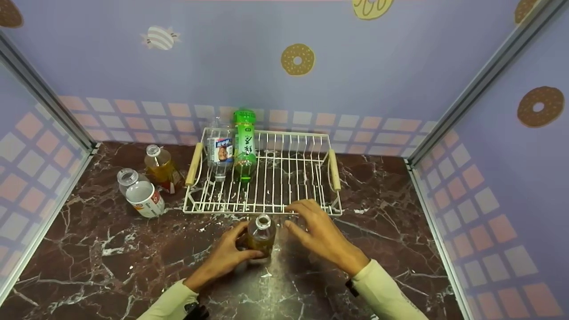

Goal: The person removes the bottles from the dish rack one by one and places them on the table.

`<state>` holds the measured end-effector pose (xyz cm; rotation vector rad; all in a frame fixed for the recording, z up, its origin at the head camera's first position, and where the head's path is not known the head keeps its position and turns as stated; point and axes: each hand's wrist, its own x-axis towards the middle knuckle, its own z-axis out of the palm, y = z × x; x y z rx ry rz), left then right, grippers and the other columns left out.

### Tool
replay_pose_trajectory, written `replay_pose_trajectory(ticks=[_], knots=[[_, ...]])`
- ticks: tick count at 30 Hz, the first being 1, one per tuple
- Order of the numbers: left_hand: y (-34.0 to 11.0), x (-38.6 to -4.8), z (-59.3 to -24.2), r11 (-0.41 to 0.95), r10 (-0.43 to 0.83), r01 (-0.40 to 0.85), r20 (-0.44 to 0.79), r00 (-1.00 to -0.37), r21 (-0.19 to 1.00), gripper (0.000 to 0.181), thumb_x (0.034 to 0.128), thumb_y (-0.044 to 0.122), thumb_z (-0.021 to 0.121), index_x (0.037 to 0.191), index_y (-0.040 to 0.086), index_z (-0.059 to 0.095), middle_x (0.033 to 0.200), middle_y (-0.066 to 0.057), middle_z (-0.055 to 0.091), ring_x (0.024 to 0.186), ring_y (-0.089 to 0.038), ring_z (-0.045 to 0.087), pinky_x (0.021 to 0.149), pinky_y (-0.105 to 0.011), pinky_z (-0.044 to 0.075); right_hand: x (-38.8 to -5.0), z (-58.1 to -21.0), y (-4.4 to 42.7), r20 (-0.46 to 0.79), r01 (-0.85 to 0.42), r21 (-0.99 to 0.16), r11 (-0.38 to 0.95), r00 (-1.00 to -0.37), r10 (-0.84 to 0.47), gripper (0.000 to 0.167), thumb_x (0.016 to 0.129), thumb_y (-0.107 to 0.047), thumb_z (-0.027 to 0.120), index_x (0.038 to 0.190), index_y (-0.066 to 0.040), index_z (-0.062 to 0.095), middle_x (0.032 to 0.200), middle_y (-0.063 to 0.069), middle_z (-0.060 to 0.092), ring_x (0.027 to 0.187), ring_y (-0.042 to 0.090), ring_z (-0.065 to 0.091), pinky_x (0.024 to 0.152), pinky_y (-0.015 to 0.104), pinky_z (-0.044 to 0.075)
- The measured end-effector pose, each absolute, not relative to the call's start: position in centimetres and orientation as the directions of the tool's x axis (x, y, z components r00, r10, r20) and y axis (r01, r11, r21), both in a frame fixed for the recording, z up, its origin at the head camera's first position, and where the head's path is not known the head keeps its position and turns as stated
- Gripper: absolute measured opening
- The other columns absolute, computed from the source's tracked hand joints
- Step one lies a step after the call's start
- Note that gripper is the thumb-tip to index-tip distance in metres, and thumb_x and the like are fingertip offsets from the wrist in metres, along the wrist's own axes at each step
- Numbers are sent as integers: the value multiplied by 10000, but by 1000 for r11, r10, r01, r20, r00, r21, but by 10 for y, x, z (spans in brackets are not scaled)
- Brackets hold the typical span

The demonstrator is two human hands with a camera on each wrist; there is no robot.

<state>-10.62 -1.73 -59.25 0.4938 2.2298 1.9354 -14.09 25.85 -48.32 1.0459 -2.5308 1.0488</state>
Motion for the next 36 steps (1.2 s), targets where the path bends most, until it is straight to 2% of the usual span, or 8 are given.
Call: replay_pose_trajectory(ticks=[7, 13, 18, 23, 30, 36], knots=[[-11, -111, -594, 101, 343, 150, 107, -933, 983, 757, 876, 8, 886, 1542, 4, 527, 1468, -259, 618, 1340, -422, 638, 1169, -590, 529, -145, -486, 259, 448, -657, -574, 488, -751, -485, 317, 958, -6, 806, 1265, 42, 746, 1284, 180, 760, 1211, 368, 709, 1138, 370, 542], [-9, -112, -594, 59, 347, 118, 90, -934, 991, 776, 880, -16, 872, 1566, 4, 509, 1474, -225, 615, 1323, -409, 653, 1139, -518, 569, -144, -487, 263, 424, -620, -603, 502, -782, -457, 313, 971, -25, 803, 1275, 23, 750, 1285, 137, 768, 1205, 346, 712, 1116, 391, 558], [-8, -113, -596, 63, 355, 120, 90, -931, 991, 796, 880, -5, 877, 1580, -2, 497, 1468, -230, 612, 1319, -401, 652, 1132, -509, 575, -144, -488, 264, 422, -613, -610, 503, -788, -448, 300, 968, -16, 810, 1260, 25, 755, 1282, 91, 770, 1183, 324, 717, 1074, 384, 581], [-8, -116, -600, 20, 380, 104, 89, -921, 994, 795, 877, -4, 882, 1580, 36, 511, 1467, -211, 617, 1334, -395, 644, 1150, -511, 560, -145, -490, 265, 407, -592, -622, 512, -803, -435, 308, 968, -22, 813, 1270, 2, 760, 1285, 90, 769, 1191, 319, 715, 1096, 374, 573], [-6, -122, -603, -121, 433, 33, 83, -898, 992, 779, 865, -93, 844, 1564, 36, 527, 1523, -164, 601, 1440, -430, 569, 1227, -489, 491, -146, -492, 266, 420, -603, -613, 511, -796, -436, 295, 962, -13, 816, 1246, 44, 759, 1269, 96, 776, 1172, 321, 724, 1077, 310, 566], [-4, -126, -607, -108, 448, 25, 71, -891, 994, 773, 849, -81, 857, 1549, 49, 555, 1519, -176, 594, 1438, -424, 565, 1238, -503, 475, -146, -494, 267, 422, -601, -604, 523, -798, -430, 299, 956, -20, 823, 1243, 36, 764, 1261, 93, 782, 1154, 318, 731, 1058, 317, 576]])
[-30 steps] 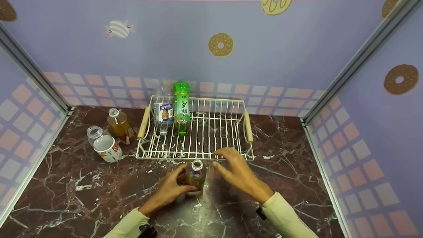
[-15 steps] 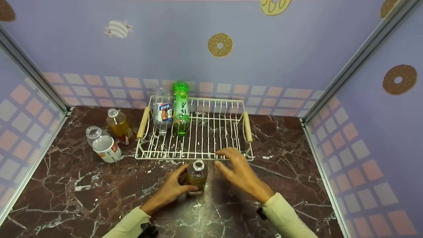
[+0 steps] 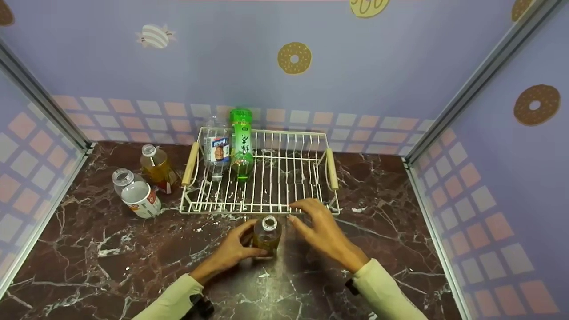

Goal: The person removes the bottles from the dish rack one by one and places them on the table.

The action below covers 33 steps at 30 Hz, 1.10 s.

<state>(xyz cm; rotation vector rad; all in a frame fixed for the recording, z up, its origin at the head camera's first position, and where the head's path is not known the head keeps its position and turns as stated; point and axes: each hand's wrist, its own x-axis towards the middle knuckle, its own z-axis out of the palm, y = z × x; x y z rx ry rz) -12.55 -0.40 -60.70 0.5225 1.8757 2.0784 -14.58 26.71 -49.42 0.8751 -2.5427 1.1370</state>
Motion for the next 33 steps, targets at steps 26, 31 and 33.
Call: replay_pose_trajectory(ticks=[26, 31, 33], knots=[[-5, -130, -612, -56, 431, -3, 22, -902, 998, 890, 868, -36, 873, 1634, 34, 426, 1616, -244, 508, 1517, -478, 474, 1266, -619, 402, -145, -494, 271, 407, -582, -602, 547, -813, -416, 289, 957, -39, 827, 1237, 5, 773, 1244, 99, 784, 1128, 336, 734, 1007, 487, 613], [-21, -122, -613, 58, 415, 63, 33, -909, 996, 977, 858, 65, 925, 1678, 76, 395, 1654, -260, 459, 1507, -488, 468, 1253, -657, 396, -145, -492, 274, 378, -562, -604, 565, -826, -417, 298, 977, -59, 815, 1263, 11, 766, 1274, 106, 775, 1181, 326, 721, 1050, 496, 596], [-29, -119, -613, 88, 404, 64, 23, -915, 994, 986, 861, 85, 927, 1686, 82, 388, 1660, -264, 452, 1448, -496, 526, 1209, -652, 459, -145, -489, 277, 375, -558, -607, 566, -829, -415, 295, 989, -56, 801, 1272, 18, 760, 1280, 125, 773, 1197, 333, 719, 1070, 508, 586]])
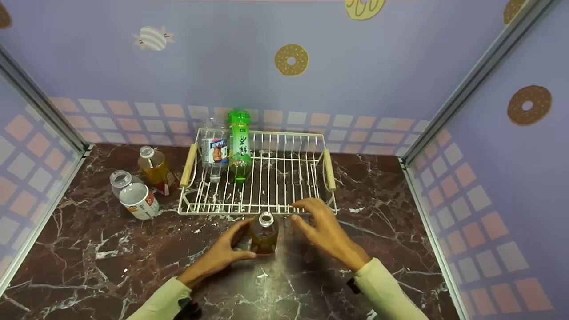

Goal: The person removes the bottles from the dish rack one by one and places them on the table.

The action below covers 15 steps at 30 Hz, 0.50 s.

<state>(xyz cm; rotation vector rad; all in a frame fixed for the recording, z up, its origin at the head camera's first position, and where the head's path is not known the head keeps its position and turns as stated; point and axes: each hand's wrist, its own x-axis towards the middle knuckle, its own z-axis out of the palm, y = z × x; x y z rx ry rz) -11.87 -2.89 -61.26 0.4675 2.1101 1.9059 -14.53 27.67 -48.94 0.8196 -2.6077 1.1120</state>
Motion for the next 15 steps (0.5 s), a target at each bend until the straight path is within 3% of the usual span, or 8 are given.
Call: replay_pose_trajectory(ticks=[4, 7, 10, 15], knots=[[-46, -112, -612, 113, 373, 64, 18, -928, 991, 972, 885, 98, 914, 1688, 46, 368, 1624, -302, 469, 1344, -503, 603, 1120, -613, 559, -150, -485, 282, 395, -561, -615, 553, -827, -399, 291, 986, -14, 786, 1272, 32, 752, 1270, 130, 777, 1162, 332, 727, 1048, 444, 599], [-57, -109, -612, 94, 341, 80, 43, -939, 992, 929, 907, 82, 892, 1669, -10, 369, 1593, -331, 480, 1407, -519, 547, 1216, -619, 467, -155, -483, 284, 411, -569, -613, 548, -822, -395, 304, 968, 18, 794, 1267, 42, 748, 1265, 122, 778, 1137, 321, 732, 1027, 414, 615], [-67, -106, -611, 73, 302, 106, 80, -950, 992, 876, 924, 65, 871, 1637, -70, 380, 1595, -352, 473, 1489, -538, 464, 1299, -623, 326, -158, -484, 284, 413, -574, -608, 548, -818, -399, 310, 961, 31, 796, 1266, 44, 745, 1260, 127, 778, 1131, 341, 735, 1023, 489, 622], [-89, -101, -608, 122, 217, 129, 100, -971, 984, 802, 939, 88, 863, 1595, -87, 435, 1630, -331, 464, 1533, -537, 424, 1310, -609, 279, -160, -485, 282, 393, -555, -622, 553, -832, -392, 316, 964, 47, 785, 1277, 38, 745, 1270, 127, 776, 1158, 364, 730, 1033, 579, 604]])
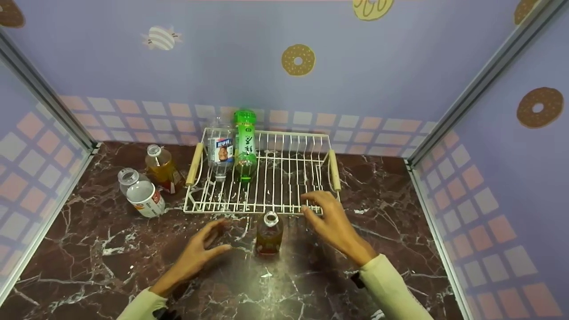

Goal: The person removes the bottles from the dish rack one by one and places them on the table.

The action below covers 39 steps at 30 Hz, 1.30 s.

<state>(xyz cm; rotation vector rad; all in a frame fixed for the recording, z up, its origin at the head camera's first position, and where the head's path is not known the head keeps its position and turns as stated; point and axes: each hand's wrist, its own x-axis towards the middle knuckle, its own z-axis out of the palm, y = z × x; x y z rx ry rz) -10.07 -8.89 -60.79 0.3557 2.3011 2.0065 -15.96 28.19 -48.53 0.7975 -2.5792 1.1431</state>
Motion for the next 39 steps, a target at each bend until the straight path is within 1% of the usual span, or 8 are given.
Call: replay_pose_trajectory(ticks=[8, 11, 17, 22, 25, 30, 35, 39], knots=[[-121, -95, -596, 180, 90, 73, 58, -994, 981, 726, 939, 45, 853, 1552, -96, 492, 1632, -322, 470, 1538, -528, 421, 1295, -585, 305, -162, -486, 280, 379, -523, -637, 567, -852, -360, 299, 960, 43, 796, 1256, 42, 757, 1243, 134, 784, 1118, 364, 735, 1000, 536, 616], [-130, -94, -592, 177, 78, 78, 65, -995, 981, 708, 946, 33, 845, 1549, -94, 497, 1627, -322, 476, 1529, -534, 432, 1298, -603, 304, -165, -487, 278, 374, -515, -644, 566, -857, -354, 289, 964, 33, 795, 1251, 41, 760, 1243, 137, 784, 1101, 361, 731, 970, 512, 621], [-141, -96, -583, 242, 32, 123, 119, -992, 963, 684, 940, 53, 863, 1518, -100, 529, 1556, -322, 546, 1483, -537, 488, 1284, -639, 337, -169, -490, 276, 353, -492, -669, 558, -870, -343, 294, 967, 20, 791, 1259, 29, 761, 1272, 147, 776, 1147, 380, 715, 1018, 457, 604], [-145, -98, -573, 429, -55, 124, 162, -985, 895, 737, 903, 135, 917, 1489, -111, 545, 1528, -340, 566, 1443, -528, 527, 1244, -661, 407, -174, -491, 273, 318, -463, -697, 547, -884, -342, 302, 987, -2, 784, 1284, 33, 749, 1306, 161, 759, 1201, 378, 707, 1073, 562, 585], [-146, -100, -569, 470, -103, 88, 154, -983, 878, 785, 894, 157, 932, 1511, -100, 520, 1532, -324, 568, 1445, -518, 527, 1231, -651, 428, -178, -492, 272, 306, -453, -713, 535, -888, -344, 303, 998, -13, 776, 1294, 40, 742, 1323, 177, 752, 1243, 389, 696, 1114, 629, 545], [-148, -108, -562, 444, -96, 60, 115, -989, 894, 933, 893, 171, 936, 1615, -81, 401, 1644, -320, 454, 1523, -519, 437, 1264, -644, 390, -186, -493, 269, 289, -437, -731, 525, -894, -342, 287, 1015, -37, 763, 1292, 37, 745, 1310, 185, 756, 1188, 380, 719, 1081, 553, 583], [-151, -118, -557, 473, -37, 79, 110, -993, 877, 1081, 889, 246, 938, 1684, -68, 276, 1737, -332, 292, 1595, -537, 305, 1316, -680, 246, -198, -494, 263, 239, -392, -771, 501, -908, -343, 299, 1050, -94, 742, 1324, 27, 734, 1343, 202, 743, 1241, 394, 696, 1133, 596, 538], [-152, -127, -555, 493, 5, 96, 108, -994, 865, 1139, 897, 291, 936, 1711, -55, 217, 1757, -338, 234, 1614, -538, 259, 1321, -690, 215, -207, -492, 257, 207, -369, -779, 508, -915, -347, 325, 1069, -155, 730, 1346, 16, 727, 1373, 185, 735, 1304, 390, 669, 1182, 600, 494]])
